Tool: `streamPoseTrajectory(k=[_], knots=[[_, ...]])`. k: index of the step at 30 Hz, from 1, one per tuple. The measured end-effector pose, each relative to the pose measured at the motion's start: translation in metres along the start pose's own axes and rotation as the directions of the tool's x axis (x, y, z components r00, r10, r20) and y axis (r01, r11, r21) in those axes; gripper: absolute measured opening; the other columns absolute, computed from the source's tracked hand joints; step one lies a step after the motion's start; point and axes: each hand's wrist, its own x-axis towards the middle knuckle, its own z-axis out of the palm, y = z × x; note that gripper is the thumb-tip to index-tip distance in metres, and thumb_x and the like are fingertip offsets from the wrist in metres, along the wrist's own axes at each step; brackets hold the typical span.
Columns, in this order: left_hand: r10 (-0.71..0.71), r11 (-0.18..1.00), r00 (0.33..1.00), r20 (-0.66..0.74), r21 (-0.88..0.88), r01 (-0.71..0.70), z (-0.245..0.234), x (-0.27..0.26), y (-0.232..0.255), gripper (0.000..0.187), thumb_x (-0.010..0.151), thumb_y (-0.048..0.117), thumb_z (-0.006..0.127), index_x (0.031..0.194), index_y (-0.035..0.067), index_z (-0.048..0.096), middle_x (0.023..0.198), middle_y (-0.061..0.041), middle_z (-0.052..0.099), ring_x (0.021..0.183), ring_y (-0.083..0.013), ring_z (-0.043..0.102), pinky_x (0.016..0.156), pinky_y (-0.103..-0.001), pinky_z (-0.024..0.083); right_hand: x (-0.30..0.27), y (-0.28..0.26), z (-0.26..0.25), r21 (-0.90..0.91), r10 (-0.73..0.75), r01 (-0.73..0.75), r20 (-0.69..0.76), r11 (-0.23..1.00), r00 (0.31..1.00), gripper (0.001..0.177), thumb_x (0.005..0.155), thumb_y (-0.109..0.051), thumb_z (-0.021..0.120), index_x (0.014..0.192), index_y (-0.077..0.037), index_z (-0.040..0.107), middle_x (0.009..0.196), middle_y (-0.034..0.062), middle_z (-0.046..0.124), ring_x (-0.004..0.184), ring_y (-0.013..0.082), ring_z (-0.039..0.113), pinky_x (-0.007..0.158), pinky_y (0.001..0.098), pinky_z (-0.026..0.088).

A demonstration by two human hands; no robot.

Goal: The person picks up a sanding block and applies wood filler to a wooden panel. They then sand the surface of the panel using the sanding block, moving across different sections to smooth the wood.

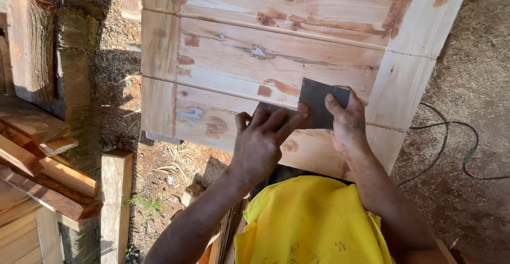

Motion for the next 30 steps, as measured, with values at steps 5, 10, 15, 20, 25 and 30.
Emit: streamPoseTrajectory(k=[5, 10, 15, 20, 25, 30], knots=[[-0.075, 0.997, 0.939, 0.336, 0.017, 0.073, 0.0, 0.012, -0.018, 0.066, 0.078, 0.001, 0.062, 0.138, 0.027, 0.06, 0.121, 0.004, 0.064, 0.116, -0.0229, 0.055, 0.089, -0.058, 0.047, 0.006, 0.008, -0.009, 0.055, -0.018, 0.02, -0.048, 0.998, 0.999, 0.016, 0.101, -0.016, 0.069, 0.114, -0.012, 0.063, 0.097, 0.0, 0.067, 0.069, 0.0059, 0.058, 0.047, 0.0202, 0.04], [-0.236, 0.971, 0.942, 0.24, 0.01, 0.241, 0.055, 0.011, -0.08, 0.08, 0.079, -0.005, 0.059, 0.151, 0.029, 0.051, 0.145, 0.001, 0.055, 0.126, -0.0283, 0.052, 0.083, -0.058, 0.054, 0.001, 0.005, -0.065, 0.093, -0.057, 0.072, -0.157, 0.993, 0.986, 0.018, 0.104, -0.018, 0.07, 0.118, -0.009, 0.061, 0.095, 0.0052, 0.067, 0.06, 0.0093, 0.059, 0.038, 0.0218, 0.034], [-0.136, 0.951, 0.988, 0.075, 0.289, 0.109, 0.134, 0.024, -0.112, 0.066, 0.084, 0.009, 0.064, 0.146, 0.03, 0.054, 0.147, -0.008, 0.05, 0.124, -0.0362, 0.049, 0.084, -0.065, 0.048, -0.017, 0.016, -0.09, 0.089, -0.073, 0.087, -0.148, 0.992, 0.986, 0.02, 0.106, -0.018, 0.069, 0.12, -0.007, 0.059, 0.094, 0.0068, 0.066, 0.06, 0.0107, 0.059, 0.04, 0.0229, 0.038], [-0.16, 0.956, 0.983, 0.093, 0.263, 0.131, 0.155, 0.029, -0.115, 0.05, 0.092, 0.025, 0.063, 0.142, 0.027, 0.058, 0.146, -0.01, 0.05, 0.125, -0.036, 0.047, 0.087, -0.068, 0.045, -0.033, 0.03, -0.101, 0.124, -0.038, 0.055, -0.135, 0.991, 0.99, 0.018, 0.107, -0.016, 0.068, 0.121, -0.007, 0.06, 0.097, 0.0063, 0.066, 0.062, 0.0107, 0.057, 0.042, 0.0238, 0.039], [-0.207, 0.968, 0.974, 0.087, 0.165, 0.191, 0.144, 0.034, -0.108, 0.038, 0.101, 0.037, 0.061, 0.136, 0.023, 0.063, 0.143, -0.01, 0.051, 0.122, -0.0377, 0.047, 0.087, -0.071, 0.043, -0.034, 0.036, -0.1, 0.138, -0.025, 0.044, -0.135, 0.989, 0.991, 0.017, 0.108, -0.014, 0.067, 0.121, -0.007, 0.06, 0.098, 0.0053, 0.066, 0.065, 0.011, 0.057, 0.043, 0.0244, 0.039], [-0.233, 0.949, 0.967, 0.106, 0.242, 0.202, 0.135, 0.043, -0.101, 0.036, 0.094, 0.032, 0.059, 0.13, 0.025, 0.065, 0.139, -0.008, 0.054, 0.124, -0.0361, 0.048, 0.086, -0.073, 0.042, -0.034, 0.035, -0.094, 0.125, -0.013, 0.032, -0.145, 0.992, 0.989, 0.016, 0.108, -0.014, 0.067, 0.121, -0.008, 0.06, 0.098, 0.0038, 0.065, 0.066, 0.011, 0.059, 0.042, 0.024, 0.038]])
